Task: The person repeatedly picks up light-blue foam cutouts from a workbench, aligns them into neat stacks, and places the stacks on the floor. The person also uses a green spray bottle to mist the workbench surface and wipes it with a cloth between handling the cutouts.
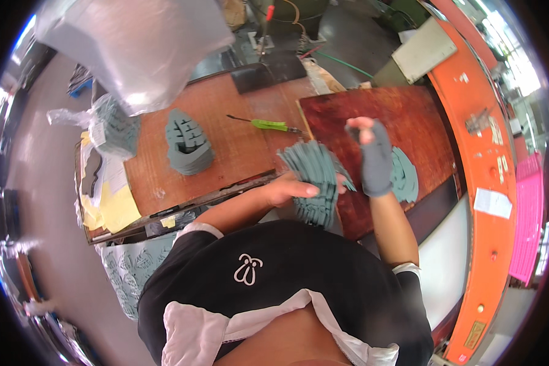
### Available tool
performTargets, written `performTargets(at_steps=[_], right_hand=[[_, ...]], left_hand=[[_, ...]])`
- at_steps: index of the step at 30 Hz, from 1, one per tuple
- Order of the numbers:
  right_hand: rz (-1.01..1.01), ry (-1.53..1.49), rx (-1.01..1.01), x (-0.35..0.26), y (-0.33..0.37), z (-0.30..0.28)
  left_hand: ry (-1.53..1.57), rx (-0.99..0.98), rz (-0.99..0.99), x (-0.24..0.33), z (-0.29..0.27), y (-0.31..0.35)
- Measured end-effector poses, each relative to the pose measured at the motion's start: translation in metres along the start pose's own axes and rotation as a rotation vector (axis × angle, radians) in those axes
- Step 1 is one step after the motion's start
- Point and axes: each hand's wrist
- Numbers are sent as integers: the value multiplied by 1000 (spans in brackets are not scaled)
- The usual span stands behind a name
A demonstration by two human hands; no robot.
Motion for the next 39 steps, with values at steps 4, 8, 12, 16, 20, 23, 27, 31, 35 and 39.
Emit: performTargets(at_steps=[4,8,12,16,20,23,27,31,35,39], right_hand=[[277,359,-462,104,-20,74],[142,866,-656,196,-47,149],[147,1554,-952,262,-75,159],[-57,1854,-809,308,-91,159],[226,1863,-952,325,-123,157],[234,1658,-904,313,-119,158],[42,1113,-594,258,-76,166],[78,201,-351,161,-45,153],[168,-245,-168,50,7,67],[56,-176,82,-25,112,-14]], left_hand=[[2,314,145,21,-24,61],[-133,490,229,32,-42,116],[-235,584,229,29,-56,165],[-248,631,192,17,-70,197],[-302,620,236,5,-81,205],[-323,659,264,0,-76,204],[-283,690,269,9,-62,194],[-96,638,239,38,-58,167],[-80,476,276,69,-51,113],[-203,312,275,84,-26,21]])
Point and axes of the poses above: each hand's wrist, its own y-axis away from the middle knuckle, its own z-axis out of the palm, x = y × z, and after that the axes turned 3 degrees about y, right-handed
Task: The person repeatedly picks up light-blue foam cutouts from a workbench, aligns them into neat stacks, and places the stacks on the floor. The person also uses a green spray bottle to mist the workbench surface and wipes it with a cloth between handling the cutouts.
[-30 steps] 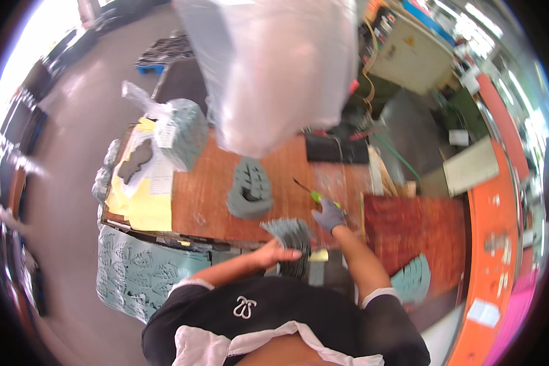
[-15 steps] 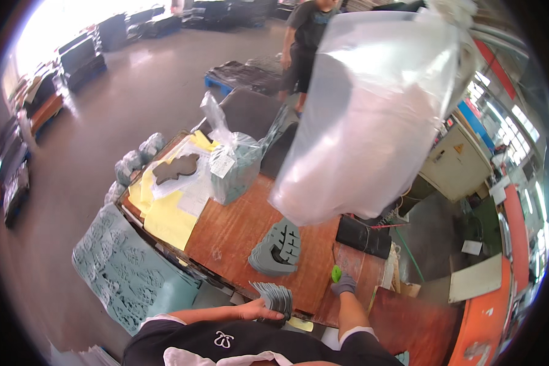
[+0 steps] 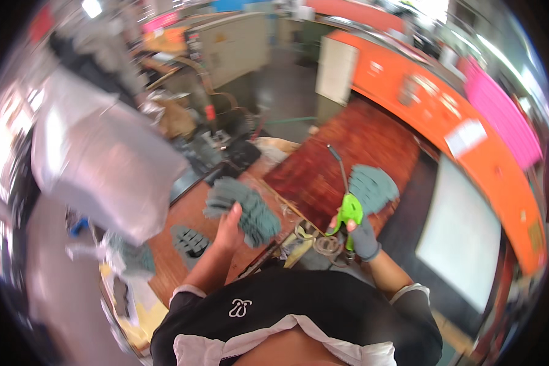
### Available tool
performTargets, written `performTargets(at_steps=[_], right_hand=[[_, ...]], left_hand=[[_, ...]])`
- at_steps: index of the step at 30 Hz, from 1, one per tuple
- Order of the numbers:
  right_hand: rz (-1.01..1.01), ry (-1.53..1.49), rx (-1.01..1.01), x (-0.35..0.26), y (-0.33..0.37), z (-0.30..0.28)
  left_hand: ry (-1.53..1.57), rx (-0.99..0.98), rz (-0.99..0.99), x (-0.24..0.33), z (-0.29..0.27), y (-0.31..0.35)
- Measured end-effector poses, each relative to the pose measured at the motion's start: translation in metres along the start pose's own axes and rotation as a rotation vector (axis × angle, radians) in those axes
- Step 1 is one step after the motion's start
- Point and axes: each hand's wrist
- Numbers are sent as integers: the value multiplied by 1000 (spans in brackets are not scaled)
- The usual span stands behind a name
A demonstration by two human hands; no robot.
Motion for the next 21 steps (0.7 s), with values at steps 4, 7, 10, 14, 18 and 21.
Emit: performTargets(at_steps=[4,7,10,14,18,21], right_hand=[[84,159,455,-21,121,-5],[135,380,727,-12,191,32],[268,433,1057,-8,224,60],[418,610,1452,-1,239,90],[530,799,1660,10,246,113],[411,434,1997,12,253,120]], left_hand=[[-88,-348,-158,-48,82,-84],[-4,-507,-408,-116,160,-111],[170,-761,-604,-183,233,-103],[243,-877,-975,-246,294,-66],[254,-1057,-1191,-294,324,-22],[296,-1142,-1247,-316,334,5]])
Point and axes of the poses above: each hand's wrist, its own y-axis away from the middle knuckle, its own z-axis out of the palm, x = y × z, and after that the axes turned 3 degrees about y, right-handed
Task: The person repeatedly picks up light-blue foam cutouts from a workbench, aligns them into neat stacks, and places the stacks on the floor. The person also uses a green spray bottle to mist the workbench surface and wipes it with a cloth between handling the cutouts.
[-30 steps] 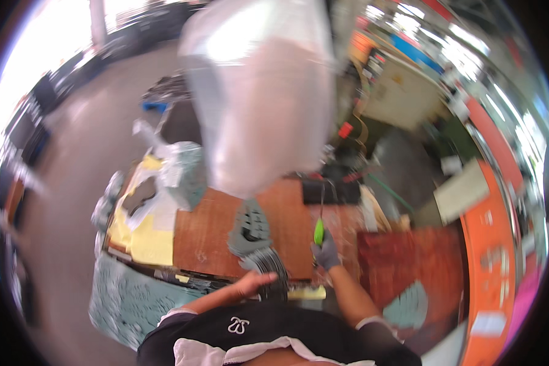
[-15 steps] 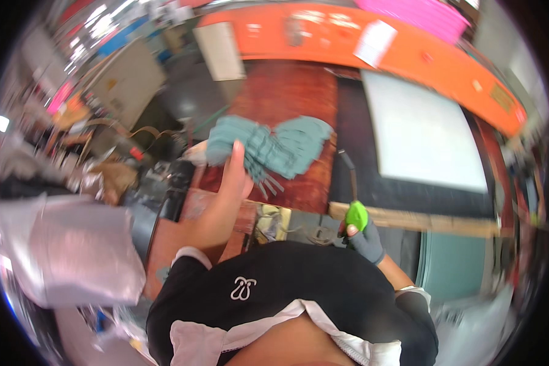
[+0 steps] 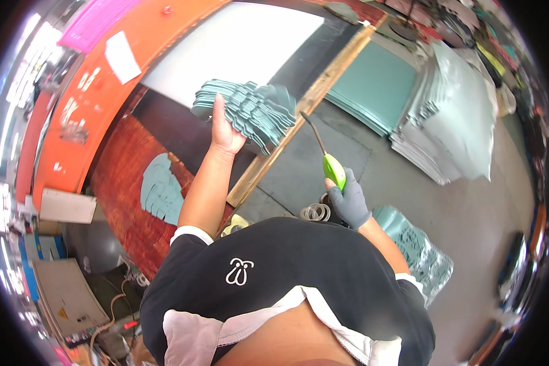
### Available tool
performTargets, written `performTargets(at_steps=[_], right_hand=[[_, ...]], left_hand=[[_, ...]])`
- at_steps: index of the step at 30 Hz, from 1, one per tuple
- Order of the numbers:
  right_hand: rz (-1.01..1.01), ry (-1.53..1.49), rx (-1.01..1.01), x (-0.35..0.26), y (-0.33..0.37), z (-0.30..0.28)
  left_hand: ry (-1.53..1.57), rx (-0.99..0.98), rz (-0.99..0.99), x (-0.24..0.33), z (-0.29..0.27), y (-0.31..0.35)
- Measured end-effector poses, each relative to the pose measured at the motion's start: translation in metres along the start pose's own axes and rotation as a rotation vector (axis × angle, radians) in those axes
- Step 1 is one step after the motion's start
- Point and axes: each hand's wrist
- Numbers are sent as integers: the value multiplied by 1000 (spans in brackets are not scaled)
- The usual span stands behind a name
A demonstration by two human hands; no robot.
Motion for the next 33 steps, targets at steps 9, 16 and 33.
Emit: performTargets(at_steps=[9,16,33], right_hand=[[-202,294,-205,7,13,7],[-311,231,-251,-4,24,38],[-221,83,-107,-54,70,57]], left_hand=[[60,-38,-41,-20,0,-13],[-75,-78,-25,17,-27,22],[-2074,-66,1003,81,-2,114]])
Point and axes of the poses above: each hand's wrist, its own y-axis away from the middle knuckle, its own z-axis out of the palm, x = y × z, and after that the axes turned 3 degrees about y, right-handed
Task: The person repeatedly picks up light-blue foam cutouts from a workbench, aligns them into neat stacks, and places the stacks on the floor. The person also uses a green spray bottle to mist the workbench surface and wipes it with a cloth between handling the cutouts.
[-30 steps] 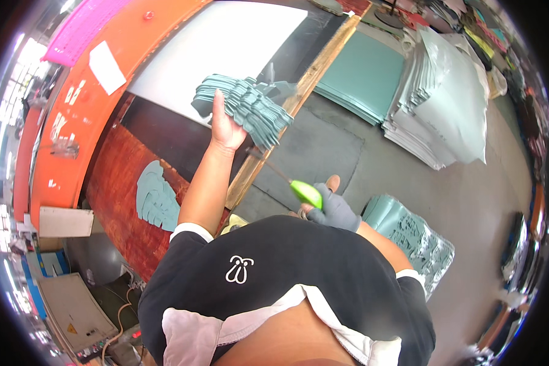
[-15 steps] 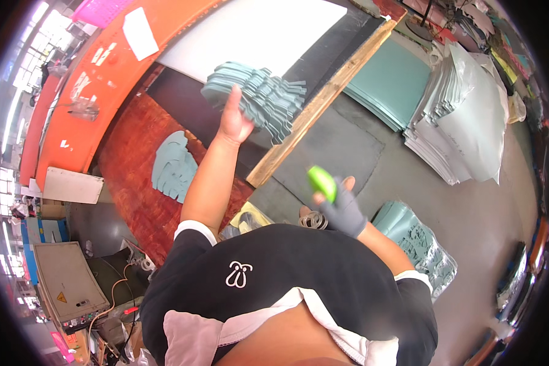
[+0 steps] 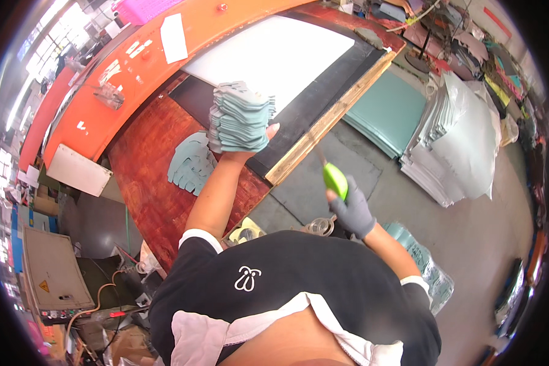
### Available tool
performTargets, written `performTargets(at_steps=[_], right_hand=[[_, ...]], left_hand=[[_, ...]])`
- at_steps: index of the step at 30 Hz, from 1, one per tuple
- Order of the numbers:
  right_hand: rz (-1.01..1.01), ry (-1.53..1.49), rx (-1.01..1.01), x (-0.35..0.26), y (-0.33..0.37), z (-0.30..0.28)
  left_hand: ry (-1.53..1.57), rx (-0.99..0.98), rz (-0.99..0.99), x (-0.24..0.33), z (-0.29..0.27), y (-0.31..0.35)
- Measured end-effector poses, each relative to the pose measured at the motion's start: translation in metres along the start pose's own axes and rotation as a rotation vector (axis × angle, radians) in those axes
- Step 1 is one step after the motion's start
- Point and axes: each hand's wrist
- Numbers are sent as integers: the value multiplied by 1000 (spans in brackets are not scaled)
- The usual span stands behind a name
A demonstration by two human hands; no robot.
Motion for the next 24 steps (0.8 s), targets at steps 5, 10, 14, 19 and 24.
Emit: performTargets(at_steps=[5,10,14,19,24], right_hand=[[39,45,-50,5,6,2],[-16,153,-158,11,11,3],[26,147,-239,17,11,4],[140,64,-69,19,11,2],[145,-223,-48,8,11,-6]], left_hand=[[218,58,-15,-5,-2,6],[1959,270,-979,-25,15,17],[2182,350,-878,-31,13,18],[2095,338,-868,-38,18,25],[2392,-98,-365,-53,1,21]])
Point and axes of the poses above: each hand's wrist, its own y-axis away from the middle knuckle, its own z-axis out of the palm, x = y × z, and after that the axes turned 3 degrees about y, right-handed
